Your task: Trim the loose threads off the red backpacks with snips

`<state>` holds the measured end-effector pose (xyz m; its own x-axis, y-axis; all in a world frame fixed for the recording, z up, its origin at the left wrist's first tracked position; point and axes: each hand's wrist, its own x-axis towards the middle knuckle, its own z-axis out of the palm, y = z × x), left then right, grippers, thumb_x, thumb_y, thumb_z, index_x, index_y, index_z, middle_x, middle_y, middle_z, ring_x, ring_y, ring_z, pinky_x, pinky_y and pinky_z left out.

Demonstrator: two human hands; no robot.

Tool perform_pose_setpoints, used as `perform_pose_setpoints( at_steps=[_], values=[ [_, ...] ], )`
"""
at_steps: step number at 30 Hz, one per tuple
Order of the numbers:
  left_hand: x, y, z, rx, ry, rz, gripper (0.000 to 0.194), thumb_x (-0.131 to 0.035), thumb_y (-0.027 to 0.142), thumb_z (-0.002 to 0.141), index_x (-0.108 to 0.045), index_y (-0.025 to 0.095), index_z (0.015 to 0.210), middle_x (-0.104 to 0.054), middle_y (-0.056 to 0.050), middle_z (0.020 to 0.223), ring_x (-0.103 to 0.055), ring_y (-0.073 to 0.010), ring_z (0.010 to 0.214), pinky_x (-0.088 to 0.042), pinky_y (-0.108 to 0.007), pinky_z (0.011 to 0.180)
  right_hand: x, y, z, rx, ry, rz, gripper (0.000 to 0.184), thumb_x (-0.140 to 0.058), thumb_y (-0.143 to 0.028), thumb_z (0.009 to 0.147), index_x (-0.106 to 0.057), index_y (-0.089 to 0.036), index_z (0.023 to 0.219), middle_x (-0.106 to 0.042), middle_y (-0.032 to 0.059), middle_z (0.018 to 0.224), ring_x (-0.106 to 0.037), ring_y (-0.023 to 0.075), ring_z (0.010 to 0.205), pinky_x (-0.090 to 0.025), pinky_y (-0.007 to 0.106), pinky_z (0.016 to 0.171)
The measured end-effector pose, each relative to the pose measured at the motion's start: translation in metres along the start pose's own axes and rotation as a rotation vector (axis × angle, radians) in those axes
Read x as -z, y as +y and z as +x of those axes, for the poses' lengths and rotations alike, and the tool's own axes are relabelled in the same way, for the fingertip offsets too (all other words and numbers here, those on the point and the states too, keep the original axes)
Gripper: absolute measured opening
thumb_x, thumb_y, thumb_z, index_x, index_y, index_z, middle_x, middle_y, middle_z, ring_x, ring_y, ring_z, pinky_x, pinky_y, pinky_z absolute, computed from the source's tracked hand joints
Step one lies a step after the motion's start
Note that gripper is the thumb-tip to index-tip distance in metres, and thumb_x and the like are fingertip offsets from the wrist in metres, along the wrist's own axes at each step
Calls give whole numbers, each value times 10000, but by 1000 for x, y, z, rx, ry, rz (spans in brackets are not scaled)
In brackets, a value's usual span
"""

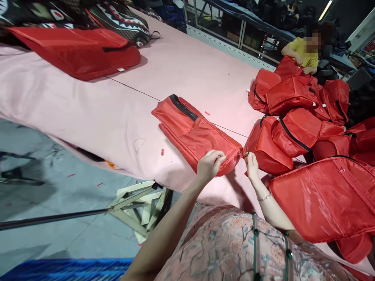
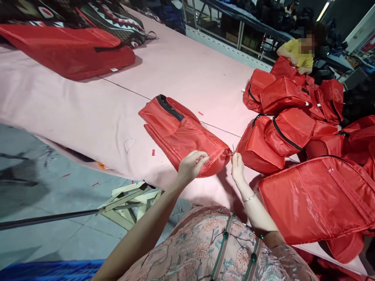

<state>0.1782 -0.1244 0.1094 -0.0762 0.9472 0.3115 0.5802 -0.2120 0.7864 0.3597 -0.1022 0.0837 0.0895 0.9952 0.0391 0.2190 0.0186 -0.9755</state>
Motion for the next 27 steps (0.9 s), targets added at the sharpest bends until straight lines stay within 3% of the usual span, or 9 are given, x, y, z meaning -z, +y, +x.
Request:
perform_pose_setpoints(
  at_steps=[3, 7, 16, 22, 27],
  values=[
    [1, 1, 4, 27, 35, -61, 143, -511, 314, 812, -591, 209, 757, -574, -3, 729, -540, -123, 690, -417, -230, 652, 14, -14, -12, 176, -115, -234, 347, -405, -476, 885, -587, -184, 843, -597, 4, 744, -526, 119, 666, -398, 223, 632],
    [1, 1, 10, 4, 1, -135, 126, -521, 287, 794, -584, 202, 725, -570, -2, 718, -527, -123, 680, -418, -239, 662, 24, -31, -20, 362, -248, -485, 310, -469, -430, 876, -646, -177, 845, -637, 17, 714, -552, 123, 621, -371, 217, 597],
    [-2, 0, 18, -15, -67, -194, 148, -525, 316, 787, -580, 197, 718, -601, -20, 763, -565, -152, 776, -426, -268, 726, 29, -40, -15, 483, -308, -854, 362, -417, -443, 908, -642, -177, 809, -663, 45, 707, -596, 136, 646, -286, 221, 550],
    [-2, -1, 19, -12, -77, -242, 142, -546, 317, 775, -587, 197, 711, -603, -23, 756, -577, -161, 806, -434, -272, 729, 27, -37, -12, 509, -333, -895, 370, -405, -435, 913, -639, -176, 789, -656, 50, 691, -594, 143, 641, -273, 229, 537],
    [1, 1, 20, 108, -1, -520, 152, -573, 333, 753, -563, 185, 715, -623, -29, 784, -607, -171, 828, -459, -299, 771, 27, -30, -7, 415, -325, -646, 324, -435, -415, 899, -663, -192, 841, -676, 35, 753, -594, 138, 649, -358, 221, 583]
  ],
)
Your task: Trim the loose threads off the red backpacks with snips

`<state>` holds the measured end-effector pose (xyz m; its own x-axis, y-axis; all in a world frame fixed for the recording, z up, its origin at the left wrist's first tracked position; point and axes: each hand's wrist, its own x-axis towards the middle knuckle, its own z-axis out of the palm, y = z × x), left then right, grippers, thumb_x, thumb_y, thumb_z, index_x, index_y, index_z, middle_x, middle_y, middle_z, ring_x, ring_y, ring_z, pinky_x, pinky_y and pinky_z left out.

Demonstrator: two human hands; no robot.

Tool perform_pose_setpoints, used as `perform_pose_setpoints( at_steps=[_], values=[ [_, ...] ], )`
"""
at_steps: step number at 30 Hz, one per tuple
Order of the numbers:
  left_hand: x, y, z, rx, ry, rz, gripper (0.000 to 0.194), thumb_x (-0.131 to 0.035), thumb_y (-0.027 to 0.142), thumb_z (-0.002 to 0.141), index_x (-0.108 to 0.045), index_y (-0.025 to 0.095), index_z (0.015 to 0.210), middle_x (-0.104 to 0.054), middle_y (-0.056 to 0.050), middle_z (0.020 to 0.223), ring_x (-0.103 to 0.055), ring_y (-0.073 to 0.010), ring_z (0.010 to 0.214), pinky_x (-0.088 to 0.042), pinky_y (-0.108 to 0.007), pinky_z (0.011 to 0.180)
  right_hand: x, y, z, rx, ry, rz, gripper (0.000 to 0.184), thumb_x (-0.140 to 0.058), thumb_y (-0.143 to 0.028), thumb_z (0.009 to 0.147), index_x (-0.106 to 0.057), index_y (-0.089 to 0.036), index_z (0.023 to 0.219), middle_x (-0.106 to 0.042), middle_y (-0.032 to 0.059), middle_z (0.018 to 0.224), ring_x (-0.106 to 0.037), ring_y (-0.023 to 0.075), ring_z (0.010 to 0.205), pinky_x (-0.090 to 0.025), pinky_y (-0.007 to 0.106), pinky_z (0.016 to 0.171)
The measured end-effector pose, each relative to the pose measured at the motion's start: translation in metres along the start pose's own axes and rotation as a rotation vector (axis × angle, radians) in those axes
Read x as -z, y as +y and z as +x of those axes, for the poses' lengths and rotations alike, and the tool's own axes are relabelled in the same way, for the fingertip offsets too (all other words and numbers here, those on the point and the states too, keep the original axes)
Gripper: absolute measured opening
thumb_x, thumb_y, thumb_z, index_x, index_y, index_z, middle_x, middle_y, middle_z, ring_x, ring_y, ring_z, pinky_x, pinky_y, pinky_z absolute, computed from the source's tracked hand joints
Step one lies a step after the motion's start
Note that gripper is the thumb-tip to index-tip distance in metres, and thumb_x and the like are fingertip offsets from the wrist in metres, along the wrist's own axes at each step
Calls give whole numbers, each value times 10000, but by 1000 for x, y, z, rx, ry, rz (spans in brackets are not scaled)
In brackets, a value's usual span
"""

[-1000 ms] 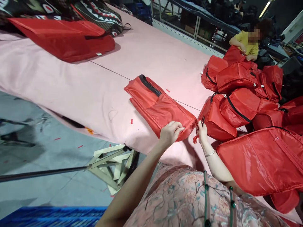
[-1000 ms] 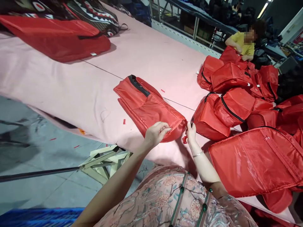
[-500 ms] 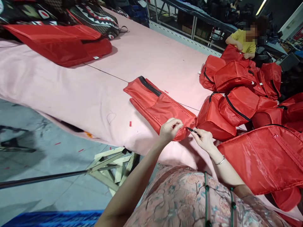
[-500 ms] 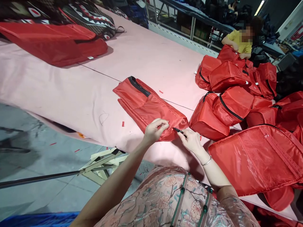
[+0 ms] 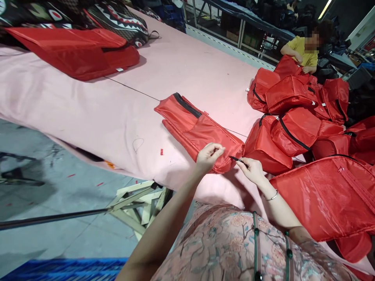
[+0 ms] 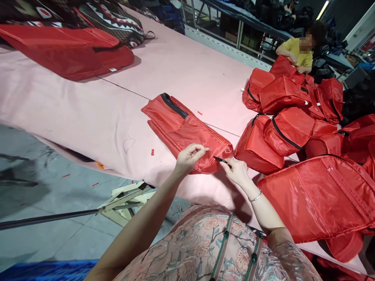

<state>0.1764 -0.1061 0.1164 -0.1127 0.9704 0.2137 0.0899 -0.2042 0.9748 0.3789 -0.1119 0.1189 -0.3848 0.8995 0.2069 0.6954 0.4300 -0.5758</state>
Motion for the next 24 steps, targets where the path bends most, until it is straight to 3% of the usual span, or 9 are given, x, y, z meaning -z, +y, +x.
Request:
perform_pose_setpoints(
  at_steps=[3, 7, 10, 12, 17, 24],
  values=[
    [4, 4, -2, 60, 41, -186, 175, -611, 347, 730, -549, 183, 732, -640, -23, 772, -621, -169, 810, -468, -314, 788, -5, 4, 5, -71, 92, 225, 314, -439, -419, 888, -652, -189, 886, -666, 19, 769, -586, 138, 670, -414, 227, 624],
    [12, 6, -9, -9, 41, -283, 282, -629, 441, 720, -565, 180, 633, -614, -22, 672, -596, -160, 681, -471, -315, 717, -23, 7, 20, -95, 189, 464, 308, -578, -412, 794, -600, -195, 1012, -659, 17, 891, -597, 152, 791, -462, 256, 739],
    [19, 3, -17, -63, -48, -364, 584, -382, 663, 788, -562, 177, 517, -575, -61, 586, -576, -182, 625, -464, -341, 658, -41, 13, 32, -102, 222, 626, 350, -663, -384, 715, -589, -196, 1001, -653, 27, 932, -604, 159, 841, -473, 282, 809],
    [22, -1, -25, -63, -23, -344, 686, -255, 707, 798, -606, 169, 557, -592, -85, 622, -581, -195, 662, -461, -347, 668, -50, 18, 38, -116, 245, 702, 298, -657, -376, 711, -597, -189, 935, -653, 32, 901, -607, 159, 835, -480, 291, 816],
    [20, -10, -41, 15, 250, -82, 383, -488, 519, 818, -631, 169, 753, -620, -48, 763, -566, -152, 733, -447, -282, 708, -54, 29, 42, -155, 307, 719, 257, -657, -363, 693, -583, -181, 859, -634, 25, 831, -593, 147, 784, -484, 290, 786],
    [20, -23, -34, 199, 352, 153, 286, -592, 473, 726, -499, 202, 719, -512, 34, 638, -484, -105, 576, -407, -236, 571, -56, 31, 41, -164, 307, 678, 254, -636, -381, 693, -545, -174, 808, -588, 10, 749, -562, 139, 716, -472, 287, 719]
  ],
)
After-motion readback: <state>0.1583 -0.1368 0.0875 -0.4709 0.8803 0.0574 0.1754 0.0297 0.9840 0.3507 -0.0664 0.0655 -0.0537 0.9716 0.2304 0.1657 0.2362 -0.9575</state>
